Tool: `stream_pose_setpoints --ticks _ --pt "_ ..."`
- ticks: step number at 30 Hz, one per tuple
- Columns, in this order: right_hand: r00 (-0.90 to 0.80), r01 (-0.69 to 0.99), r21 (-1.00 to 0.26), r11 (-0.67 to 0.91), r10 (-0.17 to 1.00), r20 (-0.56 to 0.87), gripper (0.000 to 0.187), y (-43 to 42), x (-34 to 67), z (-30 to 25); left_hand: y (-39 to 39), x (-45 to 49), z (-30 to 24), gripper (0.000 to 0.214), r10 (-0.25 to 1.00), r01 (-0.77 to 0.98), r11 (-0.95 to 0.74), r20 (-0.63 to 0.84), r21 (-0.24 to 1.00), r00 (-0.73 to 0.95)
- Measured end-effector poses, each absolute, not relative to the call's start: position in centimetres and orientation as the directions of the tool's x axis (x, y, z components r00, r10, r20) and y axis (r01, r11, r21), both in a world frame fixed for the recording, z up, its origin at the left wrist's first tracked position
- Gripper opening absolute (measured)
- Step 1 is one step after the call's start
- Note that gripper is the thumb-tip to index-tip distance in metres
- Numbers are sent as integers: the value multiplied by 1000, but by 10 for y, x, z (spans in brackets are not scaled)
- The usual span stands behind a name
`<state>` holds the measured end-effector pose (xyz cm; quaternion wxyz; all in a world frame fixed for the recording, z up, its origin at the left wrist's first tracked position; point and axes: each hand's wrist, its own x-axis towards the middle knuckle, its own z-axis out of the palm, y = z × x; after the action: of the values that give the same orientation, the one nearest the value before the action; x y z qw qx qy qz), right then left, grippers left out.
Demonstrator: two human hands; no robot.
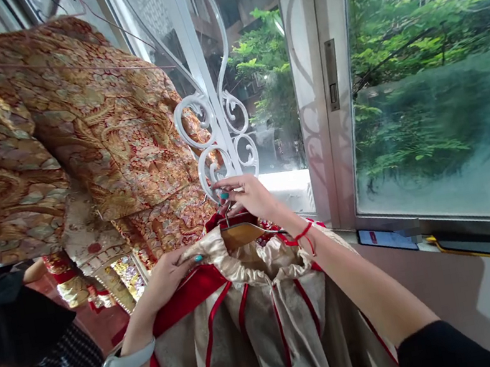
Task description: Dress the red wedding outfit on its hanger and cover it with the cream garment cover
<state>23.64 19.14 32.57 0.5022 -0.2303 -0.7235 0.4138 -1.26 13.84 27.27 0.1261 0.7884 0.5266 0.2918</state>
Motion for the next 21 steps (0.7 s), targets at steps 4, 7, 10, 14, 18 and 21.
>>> stream_pose_setpoints --ticks 4,7,10,14,18,21 --pt "-238 29 -739 673 723 649 43 171 247 318 145 -19 268 56 904 777 -403 339 483 259" --pt "-107 216 -688 692 718 688 58 143 296 297 141 -40 260 69 915 815 -359 343 454 212" --pt "-146 423 -671 609 777 612 55 123 362 243 132 -72 239 82 910 851 -287 402 440 99" --pt "-157 666 -615 422 885 437 87 120 405 164 132 -100 208 80 881 822 -277 473 497 11" --pt "-136 799 -478 365 884 448 77 125 406 168 137 -96 197 67 864 807 -283 503 518 -21" --pt "-191 879 -317 356 873 449 74 115 406 211 129 -81 194 63 868 804 -266 495 531 -40"
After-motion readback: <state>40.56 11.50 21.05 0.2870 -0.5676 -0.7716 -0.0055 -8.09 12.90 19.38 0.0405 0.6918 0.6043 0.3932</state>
